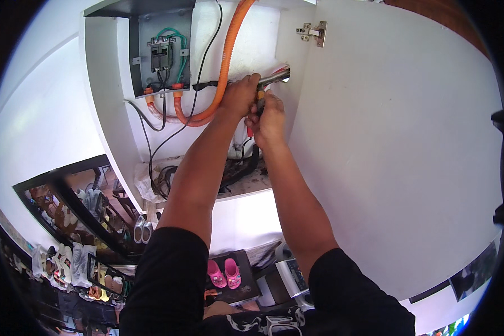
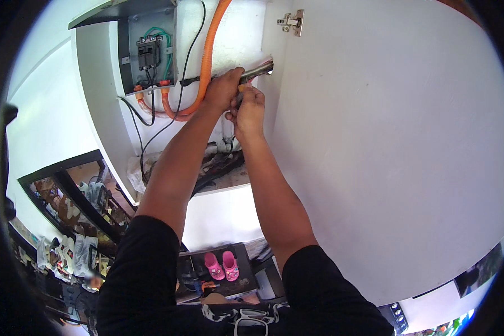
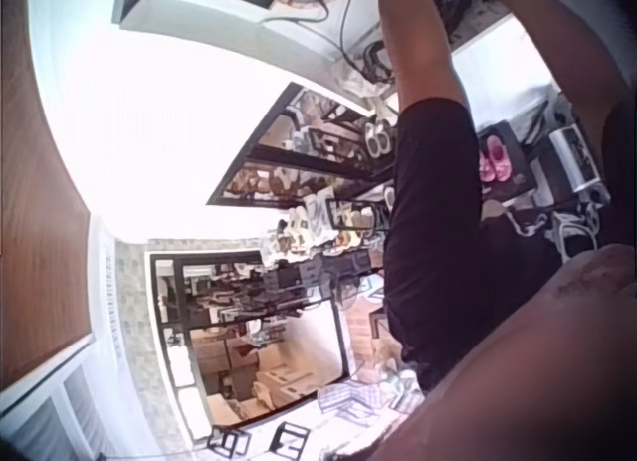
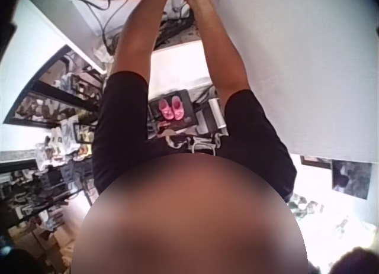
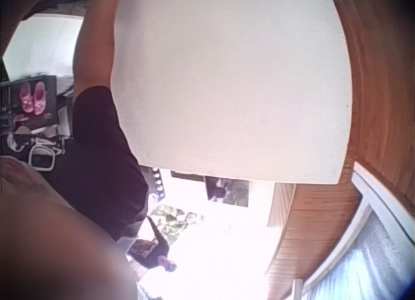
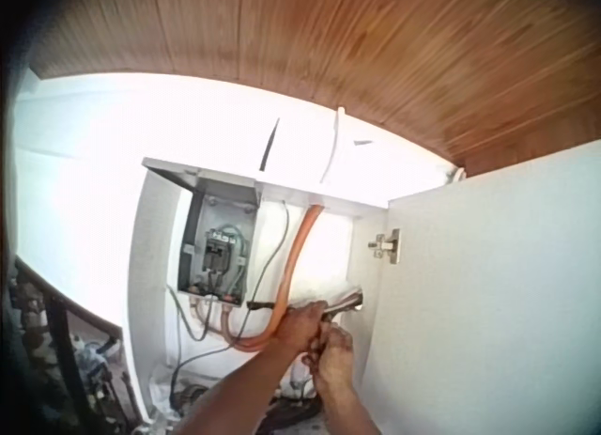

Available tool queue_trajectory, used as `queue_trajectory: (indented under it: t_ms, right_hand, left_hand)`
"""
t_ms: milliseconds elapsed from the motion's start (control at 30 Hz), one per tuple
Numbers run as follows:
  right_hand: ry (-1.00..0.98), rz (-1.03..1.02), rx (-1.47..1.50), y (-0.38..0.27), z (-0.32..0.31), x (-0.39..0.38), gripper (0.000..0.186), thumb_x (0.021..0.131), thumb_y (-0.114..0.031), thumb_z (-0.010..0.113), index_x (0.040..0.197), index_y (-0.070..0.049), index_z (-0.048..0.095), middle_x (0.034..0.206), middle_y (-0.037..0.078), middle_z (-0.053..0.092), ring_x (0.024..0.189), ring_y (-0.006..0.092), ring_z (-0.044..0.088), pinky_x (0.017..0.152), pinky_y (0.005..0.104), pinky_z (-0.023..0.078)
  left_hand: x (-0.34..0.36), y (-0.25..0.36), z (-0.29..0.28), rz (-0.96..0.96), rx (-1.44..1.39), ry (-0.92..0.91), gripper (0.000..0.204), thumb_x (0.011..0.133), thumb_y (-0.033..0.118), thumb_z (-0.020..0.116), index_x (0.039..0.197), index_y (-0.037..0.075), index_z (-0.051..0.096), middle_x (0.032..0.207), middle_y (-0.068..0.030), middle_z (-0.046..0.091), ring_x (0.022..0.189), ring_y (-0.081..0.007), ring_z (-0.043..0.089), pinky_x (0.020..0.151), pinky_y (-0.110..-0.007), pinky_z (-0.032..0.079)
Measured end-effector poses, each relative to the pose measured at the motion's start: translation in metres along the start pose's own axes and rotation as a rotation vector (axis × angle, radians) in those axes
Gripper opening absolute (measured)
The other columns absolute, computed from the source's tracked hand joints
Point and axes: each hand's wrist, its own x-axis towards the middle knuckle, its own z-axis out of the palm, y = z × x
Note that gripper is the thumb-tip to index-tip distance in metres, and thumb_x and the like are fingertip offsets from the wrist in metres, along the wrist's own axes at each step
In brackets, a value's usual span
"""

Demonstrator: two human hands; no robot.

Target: The person opens a wall cabinet and uses a wrench to tighten a pipe fitting connected to orange and red hoses. The person repeatedly adjusts the wrench and repositions hands to secure the connection, then closes the cabinet door.

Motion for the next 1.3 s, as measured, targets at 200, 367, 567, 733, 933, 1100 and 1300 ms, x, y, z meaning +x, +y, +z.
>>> queue_trajectory:
  t_ms: [200,367,567,733,933,1100,1300]
  right_hand:
    - [0.050,0.165,0.123,-0.009,-0.022,-0.010,0.040,0.106,-0.046,0.053,0.128,-0.013,0.049,0.074,0.002,0.054,0.058,0.0162,0.047,0.056,0.0397,0.047]
    - [0.332,-0.059,-0.273,0.012,-0.009,-0.021,0.050,0.104,-0.053,0.054,0.132,-0.013,0.052,0.079,0.003,0.057,0.068,0.0201,0.054,0.069,0.0438,0.052]
    - [0.040,0.238,0.229,0.022,-0.032,-0.015,0.063,0.099,-0.045,0.066,0.146,-0.012,0.043,0.100,0.008,0.060,0.081,0.0234,0.057,0.081,0.0508,0.053]
    - [0.300,-0.020,0.146,0.014,-0.033,-0.009,0.051,0.104,-0.050,0.054,0.140,-0.014,0.047,0.098,0.010,0.061,0.081,0.0270,0.060,0.083,0.0531,0.053]
    - [0.108,0.323,0.254,0.004,-0.023,-0.016,0.052,0.103,-0.049,0.057,0.144,-0.020,0.044,0.106,0.005,0.057,0.090,0.0228,0.057,0.086,0.0540,0.052]
    - [0.234,0.207,0.240,0.017,-0.025,-0.017,0.045,0.103,-0.046,0.059,0.137,-0.019,0.046,0.115,0.010,0.055,0.093,0.0244,0.058,0.092,0.0555,0.049]
    - [0.113,0.233,0.408,0.020,-0.036,-0.015,0.041,0.099,-0.042,0.068,0.129,-0.022,0.049,0.118,0.009,0.048,0.093,0.0236,0.055,0.092,0.0512,0.047]
  left_hand:
    - [-0.001,0.010,-0.002,-0.069,0.018,-0.001,0.038,0.088,0.012,0.066,0.122,0.006,0.051,0.114,-0.0200,0.067,0.105,-0.0420,0.069,0.089,-0.053,0.055]
    - [0.002,0.004,0.004,-0.031,0.014,0.027,0.043,0.089,0.023,0.072,0.123,0.006,0.051,0.117,-0.0213,0.066,0.104,-0.0438,0.069,0.088,-0.054,0.056]
    - [0.002,0.004,0.009,-0.026,0.056,0.101,0.033,0.088,0.011,0.068,0.116,0.005,0.051,0.109,-0.0200,0.066,0.095,-0.0413,0.072,0.083,-0.053,0.058]
    - [0.002,0.004,0.011,0.002,0.055,0.130,0.029,0.091,0.011,0.065,0.115,0.005,0.051,0.109,-0.0201,0.066,0.095,-0.0417,0.072,0.082,-0.055,0.058]
    - [0.003,0.003,0.012,-0.022,0.098,0.143,0.025,0.094,0.016,0.062,0.113,0.005,0.051,0.106,-0.0206,0.065,0.091,-0.0420,0.072,0.080,-0.053,0.059]
    - [-0.001,0.005,0.011,0.017,0.088,0.184,0.025,0.094,0.016,0.063,0.114,0.005,0.050,0.106,-0.0199,0.065,0.089,-0.0410,0.073,0.078,-0.053,0.059]
    - [0.002,0.001,0.016,0.026,0.100,0.179,0.025,0.094,0.014,0.063,0.113,0.006,0.050,0.105,-0.0194,0.066,0.089,-0.0401,0.073,0.077,-0.053,0.059]
